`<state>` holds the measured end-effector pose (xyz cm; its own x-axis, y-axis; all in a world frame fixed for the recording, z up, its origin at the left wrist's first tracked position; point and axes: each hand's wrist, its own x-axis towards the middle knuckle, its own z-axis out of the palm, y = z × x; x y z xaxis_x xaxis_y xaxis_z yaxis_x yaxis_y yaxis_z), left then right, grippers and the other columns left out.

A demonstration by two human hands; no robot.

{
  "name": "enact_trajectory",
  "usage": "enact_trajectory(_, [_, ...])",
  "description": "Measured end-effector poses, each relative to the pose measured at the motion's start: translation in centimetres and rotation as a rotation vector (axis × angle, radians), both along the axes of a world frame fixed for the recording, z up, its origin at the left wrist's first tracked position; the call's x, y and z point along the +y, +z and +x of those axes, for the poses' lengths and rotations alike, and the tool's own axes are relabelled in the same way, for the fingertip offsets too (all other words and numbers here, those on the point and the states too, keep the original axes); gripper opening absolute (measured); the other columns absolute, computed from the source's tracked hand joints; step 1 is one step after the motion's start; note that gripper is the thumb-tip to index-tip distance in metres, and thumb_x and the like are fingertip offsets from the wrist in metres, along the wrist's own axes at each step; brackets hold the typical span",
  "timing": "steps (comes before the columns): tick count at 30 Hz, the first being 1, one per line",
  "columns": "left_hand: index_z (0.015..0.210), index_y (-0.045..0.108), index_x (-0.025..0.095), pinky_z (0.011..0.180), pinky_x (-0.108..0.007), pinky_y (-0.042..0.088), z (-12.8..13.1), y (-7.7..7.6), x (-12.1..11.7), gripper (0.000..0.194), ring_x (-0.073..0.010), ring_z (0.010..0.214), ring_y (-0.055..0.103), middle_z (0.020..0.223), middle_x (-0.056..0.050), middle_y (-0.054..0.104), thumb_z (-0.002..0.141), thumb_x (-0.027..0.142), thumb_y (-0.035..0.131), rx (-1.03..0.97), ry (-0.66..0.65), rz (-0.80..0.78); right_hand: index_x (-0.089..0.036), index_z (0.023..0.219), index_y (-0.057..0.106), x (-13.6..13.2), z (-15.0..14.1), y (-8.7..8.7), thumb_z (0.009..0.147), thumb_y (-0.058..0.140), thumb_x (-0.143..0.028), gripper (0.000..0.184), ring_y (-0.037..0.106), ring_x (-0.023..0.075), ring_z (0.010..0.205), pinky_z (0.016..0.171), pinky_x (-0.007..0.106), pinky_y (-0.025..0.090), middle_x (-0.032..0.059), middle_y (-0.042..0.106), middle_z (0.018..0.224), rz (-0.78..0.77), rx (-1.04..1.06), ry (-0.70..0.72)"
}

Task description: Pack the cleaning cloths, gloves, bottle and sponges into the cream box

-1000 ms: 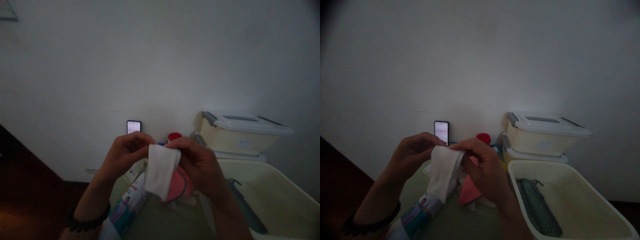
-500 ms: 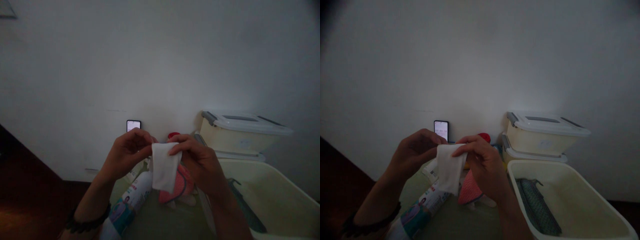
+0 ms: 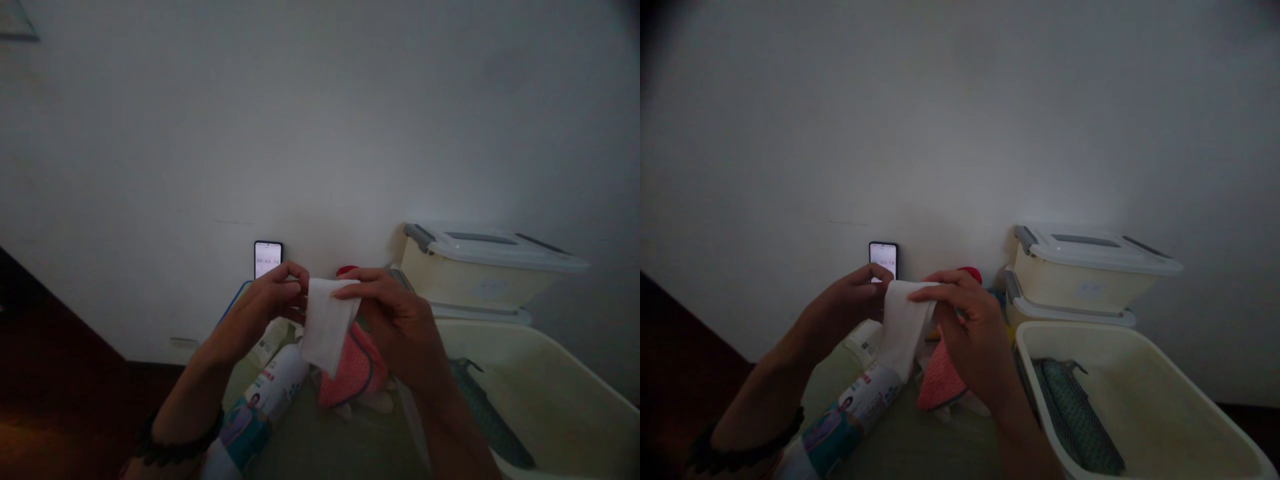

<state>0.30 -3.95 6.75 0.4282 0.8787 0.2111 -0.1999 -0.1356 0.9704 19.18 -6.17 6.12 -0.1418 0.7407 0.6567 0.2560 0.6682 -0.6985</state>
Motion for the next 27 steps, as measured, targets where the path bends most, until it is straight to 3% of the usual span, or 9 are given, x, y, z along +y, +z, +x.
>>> enact_trajectory(4, [0.076,0.056,0.014,0.056,-0.019,0.046,0.3,0.2,-0.1,0.014,-0.0092,0.06,0.055,0.065,0.002,0.058,0.076,0.026,0.064,0.078,0.126,0.051,-0.027,0.088,0.07,-0.1,-0.1,0.0,0.082,0.048,-0.004,0.033,0.058,0.0138,0.099,0.083,0.028,0.045,0.0009,0.064,0.102,-0.023,-0.003,0.008])
enact_trajectory(9, [0.068,0.058,0.014,0.054,-0.017,0.046,0.9,0.5,-0.2,0.016,-0.0079,0.058,0.055,0.064,0.003,0.059,0.069,0.022,0.071,0.083,0.263,0.105,-0.027,0.109,0.062,-0.3,-0.2,0.0,0.087,0.048,-0.016,0.028,0.059,0.0136,0.102,0.084,0.027,0.047,0.0008,0.066,0.108,-0.162,0.101,-0.005])
enact_trajectory(14, [0.068,0.06,0.014,0.052,-0.014,0.044,0.8,0.5,-0.2,0.015,-0.0065,0.057,0.054,0.065,0.003,0.06,0.069,0.022,0.073,0.084,0.309,0.138,-0.026,0.11,0.059,-0.4,-0.2,-0.1,0.093,0.038,-0.037,0.029,0.06,0.0148,0.098,0.084,0.03,0.048,0.0031,0.065,0.107,-0.321,0.224,0.145])
enact_trajectory(18, [0.069,0.059,0.014,0.052,-0.015,0.045,0.8,0.5,-0.3,0.014,-0.0069,0.058,0.055,0.066,0.002,0.061,0.069,0.021,0.072,0.081,0.308,0.154,-0.023,0.108,0.056,-0.6,-0.6,-0.1,0.079,0.062,-0.037,0.033,0.061,0.0153,0.09,0.075,0.027,0.051,0.0052,0.063,0.107,-0.373,0.148,0.106])
enact_trajectory(23, [0.073,0.057,0.015,0.054,-0.012,0.047,0.6,0.4,-0.3,0.015,-0.0053,0.059,0.057,0.068,0.003,0.061,0.069,0.015,0.072,0.01,0.238,0.147,-0.019,0.098,0.059,-0.6,-1.0,0.0,0.079,0.063,-0.034,0.025,0.062,0.0146,0.079,0.067,0.026,0.052,0.0037,0.066,0.087,-0.458,0.212,0.126])
enact_trajectory(27, [0.088,0.052,0.018,0.055,-0.016,0.05,0.3,0.4,-0.4,0.031,-0.01,0.064,0.063,0.076,0.002,0.065,0.066,0.013,0.074,-0.013,0.097,0.048,-0.019,0.096,0.061,-0.4,-1.0,-0.1,0.078,0.063,-0.034,0.023,0.061,0.0131,0.072,0.061,0.023,0.05,0.0002,0.063,0.075,-0.472,0.3,0.161])
